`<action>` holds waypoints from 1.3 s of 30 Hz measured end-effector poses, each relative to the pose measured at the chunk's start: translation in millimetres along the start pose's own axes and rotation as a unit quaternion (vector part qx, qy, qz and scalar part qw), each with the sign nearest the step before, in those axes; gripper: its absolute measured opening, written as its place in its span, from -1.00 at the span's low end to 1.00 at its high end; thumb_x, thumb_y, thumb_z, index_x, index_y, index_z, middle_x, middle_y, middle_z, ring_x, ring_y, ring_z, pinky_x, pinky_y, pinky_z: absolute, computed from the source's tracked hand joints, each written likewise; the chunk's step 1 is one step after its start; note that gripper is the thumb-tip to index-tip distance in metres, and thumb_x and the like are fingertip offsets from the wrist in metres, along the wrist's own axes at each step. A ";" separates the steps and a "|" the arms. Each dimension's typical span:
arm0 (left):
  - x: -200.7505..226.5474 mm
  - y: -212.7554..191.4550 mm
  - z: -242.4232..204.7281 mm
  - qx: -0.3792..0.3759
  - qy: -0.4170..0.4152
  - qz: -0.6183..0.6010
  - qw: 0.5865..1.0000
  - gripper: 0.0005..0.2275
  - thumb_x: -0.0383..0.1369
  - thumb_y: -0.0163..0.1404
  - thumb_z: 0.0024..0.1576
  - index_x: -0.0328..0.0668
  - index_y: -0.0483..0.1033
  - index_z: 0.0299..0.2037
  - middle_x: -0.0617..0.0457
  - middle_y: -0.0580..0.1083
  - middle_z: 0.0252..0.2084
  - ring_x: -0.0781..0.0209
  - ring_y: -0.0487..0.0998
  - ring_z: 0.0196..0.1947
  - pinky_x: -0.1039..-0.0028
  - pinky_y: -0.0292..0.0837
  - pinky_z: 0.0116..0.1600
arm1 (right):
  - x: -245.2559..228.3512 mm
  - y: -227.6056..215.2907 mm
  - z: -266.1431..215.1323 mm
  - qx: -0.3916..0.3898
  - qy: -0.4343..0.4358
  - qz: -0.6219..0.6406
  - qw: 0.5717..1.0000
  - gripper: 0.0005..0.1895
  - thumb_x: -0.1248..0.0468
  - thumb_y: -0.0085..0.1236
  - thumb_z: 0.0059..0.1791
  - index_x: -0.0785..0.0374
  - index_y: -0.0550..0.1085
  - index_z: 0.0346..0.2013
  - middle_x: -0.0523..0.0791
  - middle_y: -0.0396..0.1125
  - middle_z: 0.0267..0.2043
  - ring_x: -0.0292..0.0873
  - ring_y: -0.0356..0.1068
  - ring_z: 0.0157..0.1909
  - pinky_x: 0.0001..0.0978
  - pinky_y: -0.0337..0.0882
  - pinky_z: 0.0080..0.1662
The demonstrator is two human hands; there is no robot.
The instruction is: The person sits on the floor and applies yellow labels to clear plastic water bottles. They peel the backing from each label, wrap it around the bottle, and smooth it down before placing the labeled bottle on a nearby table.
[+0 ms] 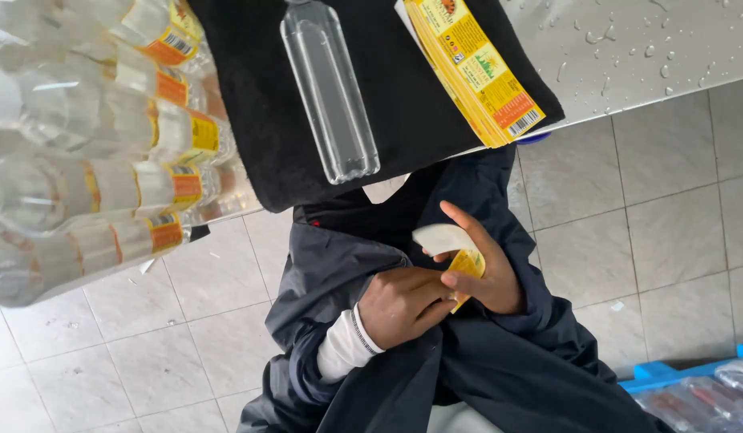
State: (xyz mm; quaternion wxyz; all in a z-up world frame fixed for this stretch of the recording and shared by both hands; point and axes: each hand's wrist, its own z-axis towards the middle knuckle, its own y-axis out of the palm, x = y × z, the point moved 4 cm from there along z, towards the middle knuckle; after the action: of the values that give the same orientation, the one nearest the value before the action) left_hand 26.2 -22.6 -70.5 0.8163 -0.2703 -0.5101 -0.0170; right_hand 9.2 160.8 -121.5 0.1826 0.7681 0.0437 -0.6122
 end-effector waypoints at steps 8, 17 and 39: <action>-1.5 -39.8 -19.7 0.059 -0.158 -0.038 0.985 -0.33 -0.11 0.16 0.28 -0.18 0.22 0.55 -0.16 0.72 -0.08 -0.11 0.78 -0.13 0.15 0.71 -0.09 | -17.0 13.5 18.5 0.009 0.038 0.119 0.992 -0.19 0.15 0.19 0.05 0.48 0.19 0.51 0.26 0.51 0.10 0.03 0.62 -0.04 -0.06 0.63 -0.02; -0.9 -62.7 44.6 0.149 -0.093 -0.005 0.985 -0.10 -0.14 0.32 0.18 -0.29 0.02 0.64 -0.25 0.48 0.31 -0.25 0.57 0.24 0.00 0.61 0.25 | -3.8 19.9 19.1 -0.206 0.047 -0.113 0.971 -0.37 0.17 0.18 0.12 0.31 0.36 0.47 0.16 0.46 0.32 0.26 0.52 0.19 0.02 0.51 0.17; -39.6 -165.1 47.9 0.342 -0.241 -0.155 0.895 -0.75 -0.22 0.16 0.28 -0.30 0.55 -0.12 -0.03 0.62 -0.21 0.17 0.72 -0.15 0.57 0.69 -0.12 | -118.2 19.4 134.5 0.229 -0.185 -0.027 0.955 -0.66 0.19 0.49 0.03 0.15 0.52 0.01 -0.16 0.49 -0.11 -0.32 0.48 -0.17 -0.50 0.46 -0.04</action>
State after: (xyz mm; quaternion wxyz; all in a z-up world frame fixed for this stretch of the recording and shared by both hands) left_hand -82.3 -151.4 -17.9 0.6972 0.1121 -0.7012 0.0981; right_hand -138.6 116.4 -28.8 -0.0100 0.6614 -0.1114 -0.7417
